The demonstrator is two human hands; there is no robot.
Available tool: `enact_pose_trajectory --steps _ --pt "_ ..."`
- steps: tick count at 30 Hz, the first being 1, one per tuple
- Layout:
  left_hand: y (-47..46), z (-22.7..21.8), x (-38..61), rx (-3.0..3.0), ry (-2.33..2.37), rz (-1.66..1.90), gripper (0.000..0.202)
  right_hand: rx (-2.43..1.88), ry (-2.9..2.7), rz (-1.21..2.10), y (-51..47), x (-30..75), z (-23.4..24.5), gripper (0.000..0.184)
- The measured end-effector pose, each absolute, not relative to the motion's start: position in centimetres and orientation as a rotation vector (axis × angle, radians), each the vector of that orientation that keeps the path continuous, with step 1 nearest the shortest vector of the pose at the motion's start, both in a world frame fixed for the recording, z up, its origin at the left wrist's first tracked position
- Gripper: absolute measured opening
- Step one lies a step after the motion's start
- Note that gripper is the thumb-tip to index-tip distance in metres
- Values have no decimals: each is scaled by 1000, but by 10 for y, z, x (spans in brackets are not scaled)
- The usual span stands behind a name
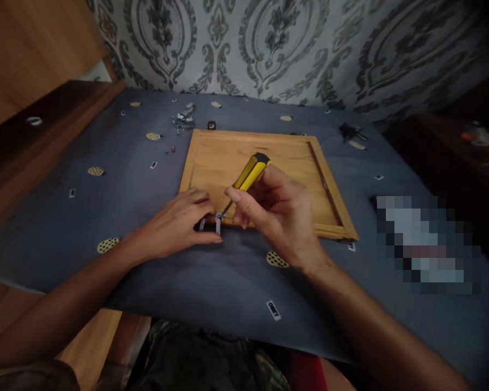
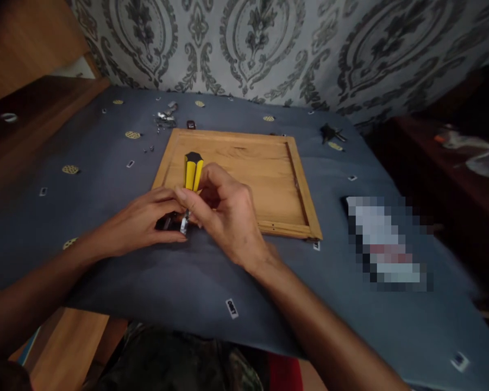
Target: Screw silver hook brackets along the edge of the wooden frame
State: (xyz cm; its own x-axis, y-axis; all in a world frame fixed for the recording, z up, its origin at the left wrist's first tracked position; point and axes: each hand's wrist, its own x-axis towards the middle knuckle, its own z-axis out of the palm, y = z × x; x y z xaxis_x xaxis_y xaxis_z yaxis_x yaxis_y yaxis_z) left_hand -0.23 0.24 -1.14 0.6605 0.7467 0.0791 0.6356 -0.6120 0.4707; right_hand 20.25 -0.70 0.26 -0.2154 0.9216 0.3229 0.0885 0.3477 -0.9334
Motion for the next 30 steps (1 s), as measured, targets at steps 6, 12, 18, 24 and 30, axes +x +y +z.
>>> enact_pose_trajectory --steps 6,12,18,24,30 --pt "3 -8 -3 2494 1076 353 30 -833 -1594 1042 -6 206 -2 23" --pt "4 -10 -4 2519 1075 381 32 -747 -1595 1059 -6 208 3 30" --pt "3 -11 -4 2509 1090 391 32 -786 -1516 1099 -2 203 8 34" --pt "4 -10 -3 2526 1080 390 32 -671 -1548 1198 0 204 15 29" --pt "3 -9 -3 2532 1074 409 32 -644 -1645 1172 1 205 16 27"
